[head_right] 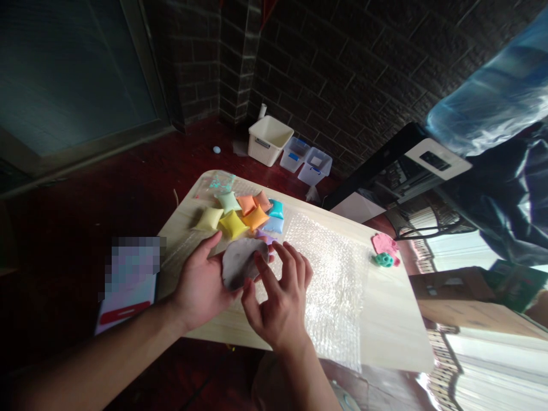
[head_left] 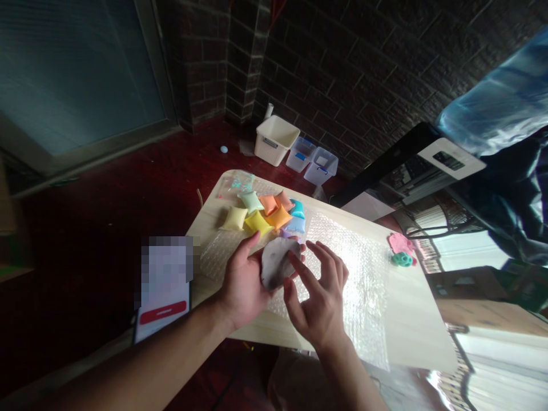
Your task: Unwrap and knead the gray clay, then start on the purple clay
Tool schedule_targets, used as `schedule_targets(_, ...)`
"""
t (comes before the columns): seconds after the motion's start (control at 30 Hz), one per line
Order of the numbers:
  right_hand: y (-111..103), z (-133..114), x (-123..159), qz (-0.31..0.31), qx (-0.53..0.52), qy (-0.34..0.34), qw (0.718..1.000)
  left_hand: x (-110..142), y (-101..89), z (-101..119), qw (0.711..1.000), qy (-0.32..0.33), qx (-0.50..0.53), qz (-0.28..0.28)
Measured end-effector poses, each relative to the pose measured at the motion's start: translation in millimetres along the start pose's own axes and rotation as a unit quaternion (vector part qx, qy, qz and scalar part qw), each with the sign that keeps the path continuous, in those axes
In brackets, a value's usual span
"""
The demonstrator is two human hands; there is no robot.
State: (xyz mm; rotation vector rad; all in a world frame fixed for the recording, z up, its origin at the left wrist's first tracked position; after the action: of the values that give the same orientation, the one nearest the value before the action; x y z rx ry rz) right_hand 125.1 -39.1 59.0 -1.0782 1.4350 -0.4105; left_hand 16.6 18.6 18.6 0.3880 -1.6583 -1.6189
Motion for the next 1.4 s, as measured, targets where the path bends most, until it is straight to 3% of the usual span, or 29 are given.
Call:
schedule_targets(0.63,0.3,-0.7,-0.7,-0.003,0.010,0.018,1.000,0.3,-4.2,-5.3,0.999,0.002,-0.027,-0.020)
schedule_targets(0.87,2.0,-0.7,-0.2,-0.006,0.014,0.018,1.000,0.6,-1.8,-3.0,1.000,-0.004,-0.017,0.007)
schedule_targets(1.4,0.5,-13.5,3.1,0.019,-0.047,-0.025,0.998,-2.2,-6.9,6.6,1.000,0.014,0.002,0.015)
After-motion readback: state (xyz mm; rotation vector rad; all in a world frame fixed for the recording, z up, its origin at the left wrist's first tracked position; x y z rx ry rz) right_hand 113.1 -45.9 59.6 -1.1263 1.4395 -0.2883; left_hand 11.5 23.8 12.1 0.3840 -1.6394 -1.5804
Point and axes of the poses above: each hand's wrist, its own x-axis away from the middle knuckle, its own y-axis out of the palm, z = x × y, the point moved 5 cm from there along -x, towards the middle knuckle, and after that the axes turned 1 degree about -z, right-handed, at the moved point
